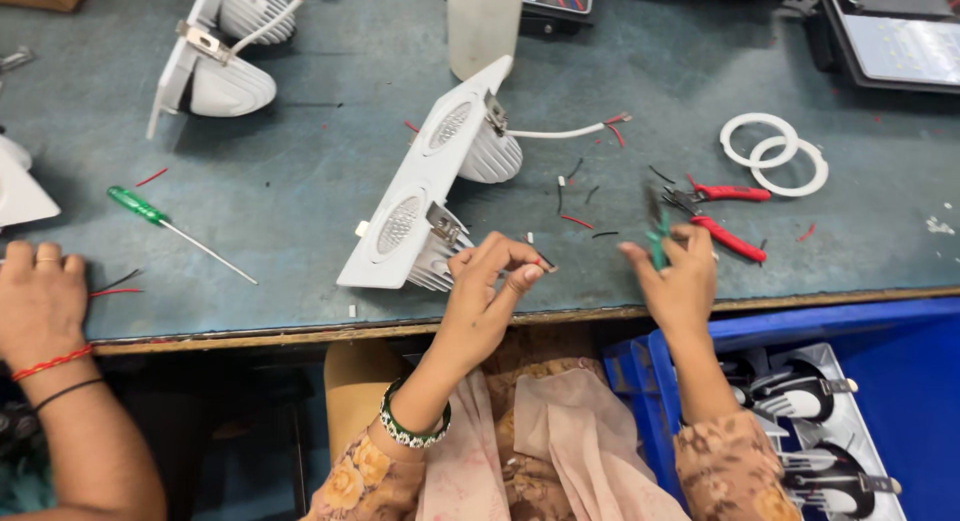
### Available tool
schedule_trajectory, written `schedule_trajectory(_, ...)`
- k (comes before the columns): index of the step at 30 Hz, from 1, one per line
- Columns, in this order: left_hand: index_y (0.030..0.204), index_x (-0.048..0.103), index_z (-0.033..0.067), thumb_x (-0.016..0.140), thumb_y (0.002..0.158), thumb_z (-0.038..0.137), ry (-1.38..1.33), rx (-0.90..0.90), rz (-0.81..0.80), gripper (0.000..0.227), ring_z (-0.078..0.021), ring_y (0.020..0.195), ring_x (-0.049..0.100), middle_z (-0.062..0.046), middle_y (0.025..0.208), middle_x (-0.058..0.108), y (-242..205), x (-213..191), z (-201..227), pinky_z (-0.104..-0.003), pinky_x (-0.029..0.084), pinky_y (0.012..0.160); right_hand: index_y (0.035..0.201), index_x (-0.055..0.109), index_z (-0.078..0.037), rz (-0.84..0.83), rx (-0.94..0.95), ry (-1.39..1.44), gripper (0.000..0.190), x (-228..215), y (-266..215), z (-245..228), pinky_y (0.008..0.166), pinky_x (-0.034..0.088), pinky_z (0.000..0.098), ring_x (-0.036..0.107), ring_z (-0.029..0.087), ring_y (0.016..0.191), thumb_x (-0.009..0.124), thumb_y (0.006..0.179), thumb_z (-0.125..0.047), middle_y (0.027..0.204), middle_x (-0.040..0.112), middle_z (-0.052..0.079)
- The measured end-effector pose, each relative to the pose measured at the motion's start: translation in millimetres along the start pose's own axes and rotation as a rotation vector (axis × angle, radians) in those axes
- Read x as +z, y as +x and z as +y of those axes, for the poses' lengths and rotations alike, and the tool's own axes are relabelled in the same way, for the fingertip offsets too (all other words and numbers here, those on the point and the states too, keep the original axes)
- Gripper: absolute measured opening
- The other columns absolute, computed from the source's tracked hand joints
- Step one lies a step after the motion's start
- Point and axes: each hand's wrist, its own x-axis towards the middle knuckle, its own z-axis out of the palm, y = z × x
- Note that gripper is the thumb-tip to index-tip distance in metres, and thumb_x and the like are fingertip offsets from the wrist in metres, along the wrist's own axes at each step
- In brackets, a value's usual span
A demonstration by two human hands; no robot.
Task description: The person assembles LED light fixtures by stripping wires and connecting them to the fixture. They use wire cutters and pliers to prepare and join the wires, then place the completed unit into a blue bin.
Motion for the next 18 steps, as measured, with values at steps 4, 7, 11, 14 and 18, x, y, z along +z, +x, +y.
schedule_trajectory(4,0.101,0.069,0.012,0.058,0.103,0.029,0.094,-0.04,0.054,0.021,-0.011,0.086,0.062,0.003,0.091,0.063,4.5,2.9,-11.5,-0.034,0.029,0.103,0.108,0.071,-0.007,0.184,-0.401,-0.254,0.054,-11.2,4.0,-43.5,0.085,0.047,0.0454,0.061,0.036,0.107,0.089,0.065,-0.034,0.119,0.066,0.02)
schedule_trajectory(7,0.102,0.07,0.0122,0.059,0.103,0.03,0.075,-0.084,0.03,0.021,-0.0108,0.085,0.062,0.003,0.087,0.064,3.4,-5.1,-20.4,-0.034,0.03,0.102,0.12,0.067,-0.009,-0.014,-0.453,0.341,0.038,-8.8,-13.9,-77.2,0.103,0.051,0.0407,0.065,0.03,0.118,0.084,0.087,-0.015,0.125,0.068,0.01)
schedule_trajectory(11,0.101,0.069,0.0118,0.056,0.105,0.03,0.011,-0.049,-0.008,0.023,-0.0134,0.092,0.062,0.002,0.089,0.068,-2.6,-12.9,-20.8,-0.036,0.029,0.105,0.119,0.068,-0.01,-0.009,-0.601,0.495,0.038,5.4,-19.8,-104.0,0.087,0.056,0.0357,0.07,0.026,0.103,0.085,0.085,-0.006,0.116,0.069,0.008)
schedule_trajectory(14,0.1,0.071,0.0115,0.056,0.105,0.031,0.04,-0.047,-0.035,0.025,-0.0167,0.096,0.06,0.001,0.087,0.068,-4.2,-19.0,-16.1,-0.037,0.03,0.105,0.114,0.07,-0.011,0.038,-0.693,0.508,0.032,8.2,-8.4,-114.3,0.079,0.058,0.0327,0.071,0.025,0.097,0.082,0.086,0.001,0.112,0.069,0.008)
schedule_trajectory(18,0.1,0.071,0.0117,0.056,0.103,0.031,0.037,-0.077,-0.07,0.025,-0.0165,0.094,0.06,0.002,0.085,0.069,-5.9,-24.3,-12.7,-0.037,0.032,0.104,0.101,0.073,-0.01,0.063,-0.858,0.439,0.024,-0.3,2.2,-120.6,0.075,0.058,0.0346,0.072,0.025,0.092,0.082,0.082,0.003,0.103,0.071,0.007)
